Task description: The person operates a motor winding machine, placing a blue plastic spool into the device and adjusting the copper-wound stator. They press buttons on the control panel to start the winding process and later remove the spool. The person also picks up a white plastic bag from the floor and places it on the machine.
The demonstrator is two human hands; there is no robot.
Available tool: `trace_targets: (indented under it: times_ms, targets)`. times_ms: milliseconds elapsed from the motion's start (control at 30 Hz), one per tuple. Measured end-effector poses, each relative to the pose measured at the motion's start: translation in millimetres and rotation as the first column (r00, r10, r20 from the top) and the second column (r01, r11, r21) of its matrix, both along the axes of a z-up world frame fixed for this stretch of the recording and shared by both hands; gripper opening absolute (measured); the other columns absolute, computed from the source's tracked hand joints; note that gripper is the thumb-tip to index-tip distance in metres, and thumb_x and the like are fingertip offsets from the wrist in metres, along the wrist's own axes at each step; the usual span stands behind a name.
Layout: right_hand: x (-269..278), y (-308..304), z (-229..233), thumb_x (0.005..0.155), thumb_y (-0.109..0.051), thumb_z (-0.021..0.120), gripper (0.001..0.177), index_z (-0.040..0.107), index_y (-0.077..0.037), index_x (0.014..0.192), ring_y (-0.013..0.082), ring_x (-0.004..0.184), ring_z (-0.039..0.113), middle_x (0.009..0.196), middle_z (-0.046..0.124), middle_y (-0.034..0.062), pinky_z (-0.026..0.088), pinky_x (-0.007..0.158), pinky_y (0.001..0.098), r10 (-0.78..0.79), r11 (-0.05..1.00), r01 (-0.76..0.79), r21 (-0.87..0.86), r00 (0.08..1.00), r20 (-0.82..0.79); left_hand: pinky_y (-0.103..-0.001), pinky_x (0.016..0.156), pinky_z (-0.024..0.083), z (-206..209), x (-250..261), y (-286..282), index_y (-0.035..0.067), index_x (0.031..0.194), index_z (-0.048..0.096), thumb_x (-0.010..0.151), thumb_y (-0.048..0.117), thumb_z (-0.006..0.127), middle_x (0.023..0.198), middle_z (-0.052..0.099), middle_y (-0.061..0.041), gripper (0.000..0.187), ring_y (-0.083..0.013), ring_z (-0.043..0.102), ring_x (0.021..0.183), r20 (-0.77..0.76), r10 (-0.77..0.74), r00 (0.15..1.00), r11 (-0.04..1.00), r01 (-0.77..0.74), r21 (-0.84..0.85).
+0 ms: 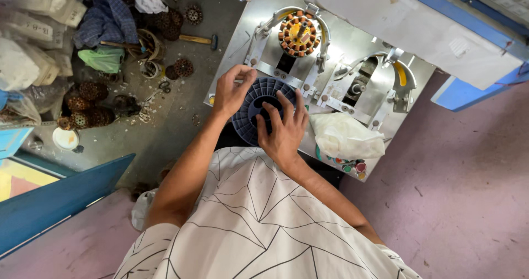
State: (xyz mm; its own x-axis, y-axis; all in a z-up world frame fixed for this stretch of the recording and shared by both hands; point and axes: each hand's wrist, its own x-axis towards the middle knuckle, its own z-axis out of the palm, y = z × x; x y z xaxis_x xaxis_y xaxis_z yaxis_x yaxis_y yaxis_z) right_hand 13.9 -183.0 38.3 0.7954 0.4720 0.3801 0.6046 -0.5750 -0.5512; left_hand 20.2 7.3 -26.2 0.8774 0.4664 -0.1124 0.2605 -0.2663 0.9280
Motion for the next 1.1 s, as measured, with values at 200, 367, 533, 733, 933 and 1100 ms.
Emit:
trace_targets:
  times_ms: [200, 367, 533, 733, 933, 1100]
  targets:
    - [-4, 9, 4, 0.088, -0.023, 0.078, 0.029, 0.072, -0.014, 0.115, 0.0450, 0.146, 0.038, 0.141, 0.057, 0.0112, 0.035, 0.111, 0.0570, -0.039, 0.999, 0.040, -0.011, 0.999, 0.026, -0.030, 0.065, 0.053, -68, 0, 24, 0.005, 0.099, 0.066, 0.096, 0.031, 0.068, 0.092, 0.076, -0.006, 0.027, -0.0130, 0.069, 0.079, -0.055, 0.421, 0.905, 0.779, -0.392, -0.489]
    - [-1, 22, 2, 0.089, -0.021, 0.077, 0.022, 0.074, -0.012, 0.109, 0.0419, 0.143, 0.044, 0.136, 0.062, 0.0093, 0.038, 0.110, 0.0535, -0.102, 0.994, 0.103, -0.019, 0.994, 0.049, -0.032, 0.075, 0.056, -142, 18, 67, 0.004, 0.100, 0.069, 0.085, 0.015, 0.075, 0.090, 0.073, -0.006, 0.019, -0.0168, 0.070, 0.084, 0.002, 0.359, 0.933, 0.911, -0.350, -0.217]
    - [1, 39, 4, 0.089, -0.017, 0.077, 0.015, 0.074, -0.009, 0.101, 0.0395, 0.141, 0.049, 0.132, 0.064, 0.0091, 0.042, 0.111, 0.0512, -0.196, 0.979, 0.198, -0.041, 0.979, 0.045, -0.035, 0.080, 0.056, -189, 46, 104, 0.004, 0.101, 0.067, 0.074, 0.011, 0.081, 0.094, 0.073, -0.010, 0.031, -0.0225, 0.070, 0.088, -0.009, 0.301, 0.954, 0.954, -0.300, 0.018]
    - [-1, 57, 6, 0.092, -0.014, 0.076, 0.010, 0.075, -0.006, 0.099, 0.0382, 0.139, 0.052, 0.128, 0.067, 0.0090, 0.045, 0.112, 0.0500, -0.290, 0.953, 0.292, -0.081, 0.957, 0.028, -0.040, 0.087, 0.052, -194, 52, 120, 0.005, 0.102, 0.065, 0.071, 0.004, 0.080, 0.102, 0.066, -0.011, 0.035, -0.0285, 0.065, 0.098, -0.027, 0.112, 0.993, 0.981, -0.106, 0.162]
    - [-6, 70, -2, 0.096, -0.010, 0.075, 0.007, 0.073, -0.003, 0.097, 0.0381, 0.139, 0.055, 0.127, 0.068, 0.0100, 0.048, 0.112, 0.0505, -0.356, 0.933, 0.357, -0.050, 0.934, 0.034, -0.042, 0.082, 0.053, -174, 50, 136, 0.009, 0.105, 0.063, 0.074, 0.001, 0.075, 0.101, 0.063, -0.009, 0.034, -0.0287, 0.066, 0.095, -0.048, -0.125, 0.991, 0.970, 0.133, 0.203]
    - [-9, 74, -6, 0.099, -0.006, 0.073, 0.006, 0.072, -0.002, 0.095, 0.0365, 0.138, 0.058, 0.124, 0.073, 0.0077, 0.051, 0.111, 0.0478, -0.427, 0.904, 0.427, 0.019, 0.904, 0.012, -0.042, 0.077, 0.055, -156, 68, 144, 0.011, 0.104, 0.063, 0.077, -0.003, 0.070, 0.099, 0.065, -0.006, 0.031, -0.0271, 0.068, 0.092, -0.122, -0.232, 0.965, 0.947, 0.253, 0.196]
